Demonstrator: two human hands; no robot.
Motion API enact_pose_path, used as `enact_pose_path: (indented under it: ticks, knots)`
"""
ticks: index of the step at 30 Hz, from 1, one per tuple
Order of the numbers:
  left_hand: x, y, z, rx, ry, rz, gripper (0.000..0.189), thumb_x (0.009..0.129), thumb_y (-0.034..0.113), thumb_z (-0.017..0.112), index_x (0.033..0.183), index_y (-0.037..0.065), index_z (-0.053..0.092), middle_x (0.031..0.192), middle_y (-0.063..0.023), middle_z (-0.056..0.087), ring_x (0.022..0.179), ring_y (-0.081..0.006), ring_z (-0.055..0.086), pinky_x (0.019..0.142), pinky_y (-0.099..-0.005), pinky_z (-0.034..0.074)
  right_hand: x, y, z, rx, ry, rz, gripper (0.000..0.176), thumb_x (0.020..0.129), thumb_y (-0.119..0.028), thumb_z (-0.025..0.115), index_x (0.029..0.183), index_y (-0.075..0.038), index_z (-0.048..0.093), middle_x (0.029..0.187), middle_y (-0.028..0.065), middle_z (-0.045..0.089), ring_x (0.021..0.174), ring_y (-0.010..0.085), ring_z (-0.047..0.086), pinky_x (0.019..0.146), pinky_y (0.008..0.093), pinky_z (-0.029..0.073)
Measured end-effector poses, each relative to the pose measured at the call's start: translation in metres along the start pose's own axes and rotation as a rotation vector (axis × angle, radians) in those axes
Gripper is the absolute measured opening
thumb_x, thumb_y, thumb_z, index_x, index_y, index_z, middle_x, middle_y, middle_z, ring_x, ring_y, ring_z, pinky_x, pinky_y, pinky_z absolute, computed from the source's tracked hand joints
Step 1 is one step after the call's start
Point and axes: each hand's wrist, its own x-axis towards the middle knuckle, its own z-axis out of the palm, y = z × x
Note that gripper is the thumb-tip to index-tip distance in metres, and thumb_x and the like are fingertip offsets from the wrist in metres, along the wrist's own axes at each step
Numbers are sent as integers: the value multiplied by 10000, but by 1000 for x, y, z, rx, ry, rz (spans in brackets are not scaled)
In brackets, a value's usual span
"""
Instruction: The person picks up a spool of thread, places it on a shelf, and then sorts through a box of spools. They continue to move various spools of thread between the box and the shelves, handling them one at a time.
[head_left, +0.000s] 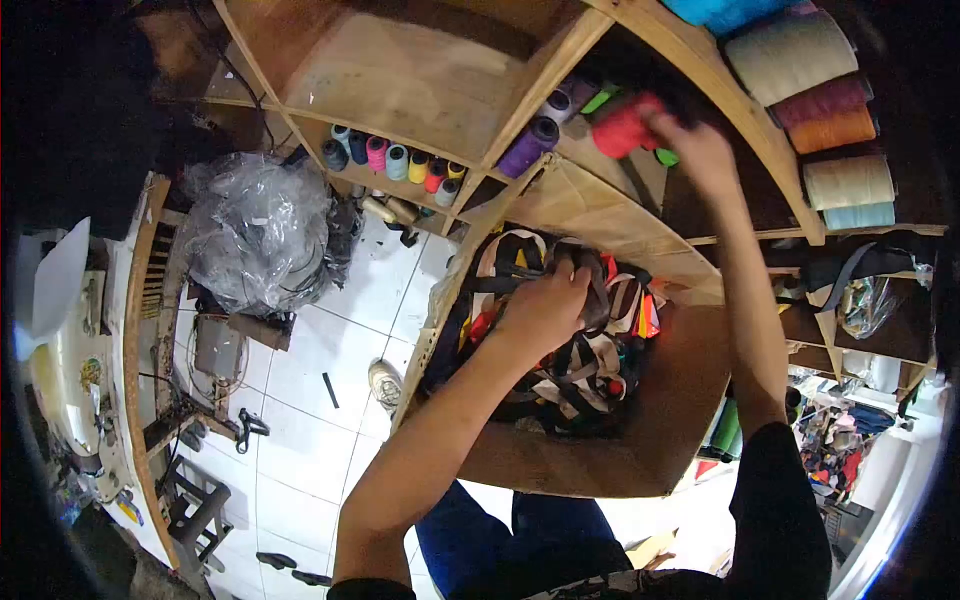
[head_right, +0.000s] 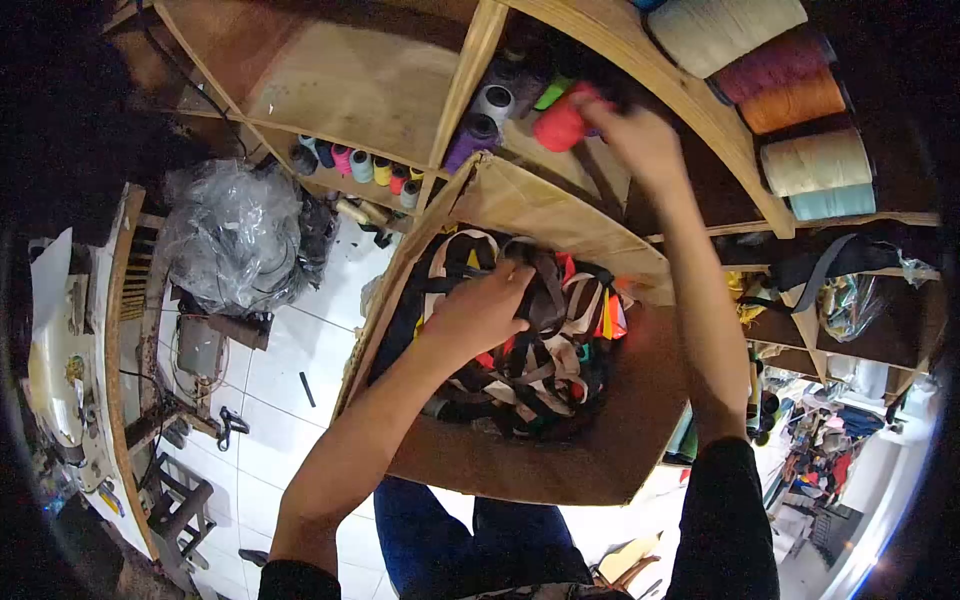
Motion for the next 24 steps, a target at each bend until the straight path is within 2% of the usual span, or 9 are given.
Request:
enact_pose_path:
  ticks: [1,3,6,9,10,14,17,20,24]
  knots:
    - [-1,2,0,46,-27,-13,729,754,240,708,1323,6,316,1252,-210,446,1024,-343,582,827,-406,521,18,4,22,-91,4,-12,672,727,-511,674,1131,20,592,903,156,656,807,233,621,789,328,461]
    - [-1,2,1,87,-37,-19,680,770,231,692,1301,-3,339,1249,-204,446,993,-341,597,790,-402,540,27,-4,53,-16,35,-223,628,729,-515,667,1120,-26,614,882,185,648,804,250,630,757,351,471]
    - [-1,-3,-1,72,14,-6,651,778,238,686,1279,-16,357,1235,-198,450,957,-340,611,747,-399,555,45,-8,84,-75,37,-284,571,691,-493,670,976,1,642,914,239,645,910,372,624,817,400,477]
    - [-2,-5,-1,53,52,7,629,782,232,684,1264,-21,370,1210,-190,461,942,-340,613,731,-406,557,52,-7,83,16,-116,-199,537,688,-464,686,979,-13,648,921,239,645,910,378,623,814,406,479]
    - [-1,-4,-1,50,58,7,624,781,229,683,1261,-21,373,1198,-189,466,938,-340,614,730,-407,557,55,4,90,39,-86,-291,512,691,-445,692,993,-34,651,928,232,646,920,378,618,811,417,478]
    - [-1,-2,-5,24,57,-4,609,782,219,682,1254,-23,384,1168,-193,481,942,-337,612,760,-402,546,53,12,97,-45,119,-348,487,687,-422,696,1003,-53,655,928,237,641,927,385,610,821,419,478]
    - [-2,-3,-3,51,61,0,596,785,212,677,1250,-26,390,1159,-200,489,950,-340,608,784,-402,537,51,5,89,-156,-79,-187,537,692,-372,720,1109,-49,616,1044,194,635,993,335,606,852,373,468]
    - [0,-5,-1,28,53,2,597,782,207,678,1251,-25,390,1169,-210,488,950,-348,606,788,-407,532,45,11,89,-133,-86,-162,523,693,-373,718,1093,-50,620,1032,190,638,965,334,614,834,383,475]
    - [0,-5,3,38,93,10,585,773,199,682,1234,-27,401,1186,-219,489,973,-355,598,801,-418,520,48,21,92,-122,-214,-90,487,712,-334,707,1072,-17,626,1020,165,653,908,261,636,835,359,474]
